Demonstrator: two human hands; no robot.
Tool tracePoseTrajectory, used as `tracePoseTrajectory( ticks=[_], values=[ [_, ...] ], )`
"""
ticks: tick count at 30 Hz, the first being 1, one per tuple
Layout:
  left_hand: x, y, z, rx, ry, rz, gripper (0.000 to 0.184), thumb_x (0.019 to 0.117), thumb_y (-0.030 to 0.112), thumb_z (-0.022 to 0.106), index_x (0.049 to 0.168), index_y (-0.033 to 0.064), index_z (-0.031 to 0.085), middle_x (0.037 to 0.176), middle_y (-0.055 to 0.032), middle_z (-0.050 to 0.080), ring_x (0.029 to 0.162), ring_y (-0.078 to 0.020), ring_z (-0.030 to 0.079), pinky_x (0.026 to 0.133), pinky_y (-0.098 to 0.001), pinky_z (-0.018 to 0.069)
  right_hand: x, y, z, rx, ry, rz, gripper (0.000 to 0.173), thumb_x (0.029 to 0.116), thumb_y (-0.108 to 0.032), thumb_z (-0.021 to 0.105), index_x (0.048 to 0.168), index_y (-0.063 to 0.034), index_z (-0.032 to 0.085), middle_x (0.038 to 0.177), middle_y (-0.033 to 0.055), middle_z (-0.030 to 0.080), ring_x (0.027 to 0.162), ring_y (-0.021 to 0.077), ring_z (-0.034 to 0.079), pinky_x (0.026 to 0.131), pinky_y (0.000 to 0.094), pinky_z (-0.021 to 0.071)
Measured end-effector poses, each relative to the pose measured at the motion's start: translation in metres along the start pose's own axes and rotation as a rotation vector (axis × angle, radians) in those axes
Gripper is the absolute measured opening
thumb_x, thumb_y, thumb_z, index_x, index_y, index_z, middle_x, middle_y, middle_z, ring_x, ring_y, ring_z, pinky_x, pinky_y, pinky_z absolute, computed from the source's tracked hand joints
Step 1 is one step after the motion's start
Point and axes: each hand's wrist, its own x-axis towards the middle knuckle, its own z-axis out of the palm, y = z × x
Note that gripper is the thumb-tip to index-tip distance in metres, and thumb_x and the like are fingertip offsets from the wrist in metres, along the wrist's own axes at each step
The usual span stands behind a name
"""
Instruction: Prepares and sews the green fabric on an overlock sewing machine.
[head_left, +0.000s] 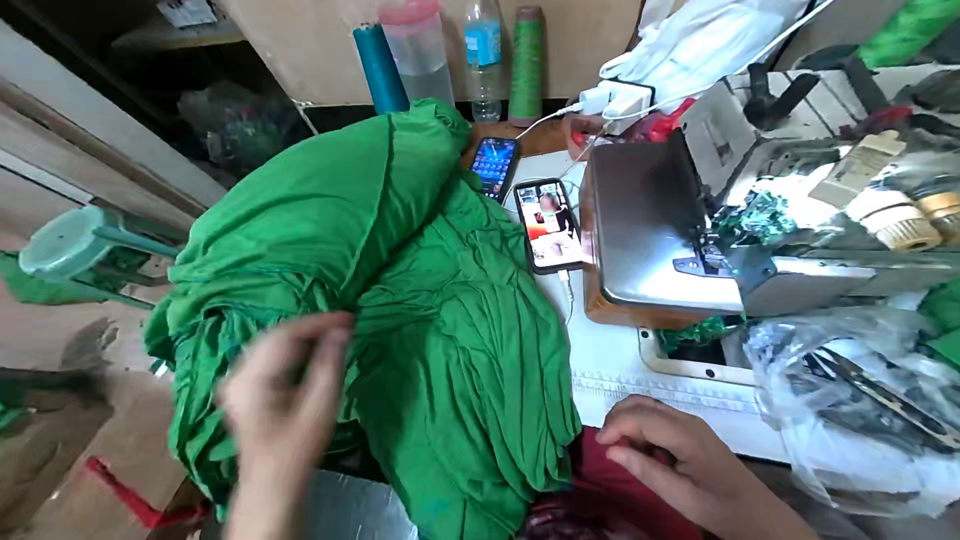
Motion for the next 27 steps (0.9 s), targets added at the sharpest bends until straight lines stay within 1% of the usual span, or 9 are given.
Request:
tracePoseTrajectory(
  ticks=[3, 6, 8, 11, 15, 18, 22, 25, 27],
  values=[
    [-0.013, 0.025, 0.060, 0.063, -0.146, 0.051, 0.027, 0.1026, 0.027, 0.058, 0.104, 0.0082, 0.076, 0.097, -0.0056, 0.076, 0.092, -0.0157, 0.072, 0.085, -0.0349, 0.0580, 0.010, -0.003, 0.015, 0.036, -0.027, 0.005, 0.026, 0.1016, -0.036, 0.062, 0.104, -0.0109, 0.067, 0.089, 0.0004, 0.066, 0.072, -0.0021, 0.060, 0.063, 0.0114, 0.0513],
    [-0.012, 0.037, 0.093, 0.166, -0.250, -0.032, 0.040, 0.0950, 0.046, 0.064, 0.101, 0.0077, 0.074, 0.091, -0.0069, 0.073, 0.082, -0.0239, 0.070, 0.072, -0.0439, 0.0583, 0.025, -0.009, 0.036, -0.133, 0.033, 0.034, 0.048, 0.0950, -0.059, 0.062, 0.095, -0.0108, 0.063, 0.076, 0.0006, 0.061, 0.059, 0.0033, 0.055, 0.050, 0.0189, 0.0481],
    [-0.008, 0.043, 0.101, 0.175, -0.281, -0.003, 0.029, 0.0950, 0.036, 0.065, 0.092, 0.0080, 0.073, 0.086, -0.0067, 0.071, 0.079, -0.0240, 0.070, 0.069, -0.0435, 0.0582, 0.036, -0.011, 0.049, -0.323, 0.066, 0.047, 0.056, 0.0921, -0.065, 0.059, 0.093, -0.0094, 0.065, 0.072, 0.0022, 0.060, 0.056, 0.0105, 0.055, 0.047, 0.0265, 0.0470],
    [-0.007, 0.053, 0.098, -0.085, -0.410, 0.008, 0.024, 0.0976, 0.031, 0.062, 0.089, 0.0100, 0.072, 0.084, -0.0018, 0.069, 0.076, -0.0124, 0.066, 0.068, -0.0320, 0.0557, 0.043, -0.011, 0.062, -0.451, 0.038, 0.108, 0.038, 0.0918, -0.045, 0.066, 0.094, -0.0081, 0.069, 0.076, 0.0055, 0.065, 0.060, 0.0186, 0.064, 0.051, 0.0368, 0.0536],
    [-0.013, 0.058, 0.095, -0.254, -0.444, 0.037, 0.023, 0.0987, 0.031, 0.063, 0.091, 0.0109, 0.070, 0.088, -0.0002, 0.068, 0.082, -0.0059, 0.064, 0.073, -0.0224, 0.0539, 0.033, -0.004, 0.052, -0.247, 0.060, 0.110, 0.022, 0.0972, -0.030, 0.059, 0.090, -0.0109, 0.067, 0.077, 0.0015, 0.064, 0.065, 0.0081, 0.061, 0.057, 0.0247, 0.0524],
    [-0.010, 0.048, 0.095, -0.123, -0.333, 0.029, 0.024, 0.1007, 0.029, 0.060, 0.102, 0.0071, 0.069, 0.096, -0.0051, 0.068, 0.085, -0.0102, 0.065, 0.076, -0.0254, 0.0559, 0.034, -0.007, 0.045, -0.265, 0.074, 0.088, 0.035, 0.0972, -0.045, 0.061, 0.092, -0.0111, 0.066, 0.078, 0.0018, 0.064, 0.063, 0.0083, 0.059, 0.054, 0.0247, 0.0509],
    [-0.010, 0.043, 0.099, -0.045, -0.296, 0.008, 0.022, 0.1008, 0.024, 0.058, 0.108, 0.0061, 0.069, 0.096, -0.0053, 0.067, 0.083, -0.0096, 0.065, 0.074, -0.0238, 0.0560, 0.048, -0.018, 0.061, -0.494, 0.034, 0.110, 0.057, 0.0893, -0.065, 0.060, 0.091, -0.0084, 0.068, 0.075, 0.0063, 0.065, 0.061, 0.0193, 0.064, 0.049, 0.0363, 0.0519],
    [-0.013, 0.042, 0.099, -0.055, -0.287, 0.009, 0.022, 0.0997, 0.023, 0.059, 0.109, 0.0058, 0.069, 0.097, -0.0050, 0.068, 0.083, -0.0086, 0.065, 0.075, -0.0224, 0.0564, 0.055, -0.017, 0.069, -0.603, 0.014, 0.129, 0.034, 0.0948, -0.039, 0.060, 0.086, -0.0077, 0.068, 0.073, 0.0083, 0.064, 0.061, 0.0219, 0.067, 0.049, 0.0373, 0.0534],
    [-0.015, 0.040, 0.098, -0.068, -0.278, 0.000, 0.022, 0.0997, 0.022, 0.059, 0.109, 0.0053, 0.069, 0.097, -0.0054, 0.068, 0.084, -0.0082, 0.066, 0.076, -0.0214, 0.0565, 0.054, -0.014, 0.063, -0.489, 0.020, 0.103, 0.027, 0.0967, -0.029, 0.055, 0.081, -0.0087, 0.065, 0.068, 0.0058, 0.061, 0.058, 0.0184, 0.063, 0.048, 0.0345, 0.0507]
  ],
)
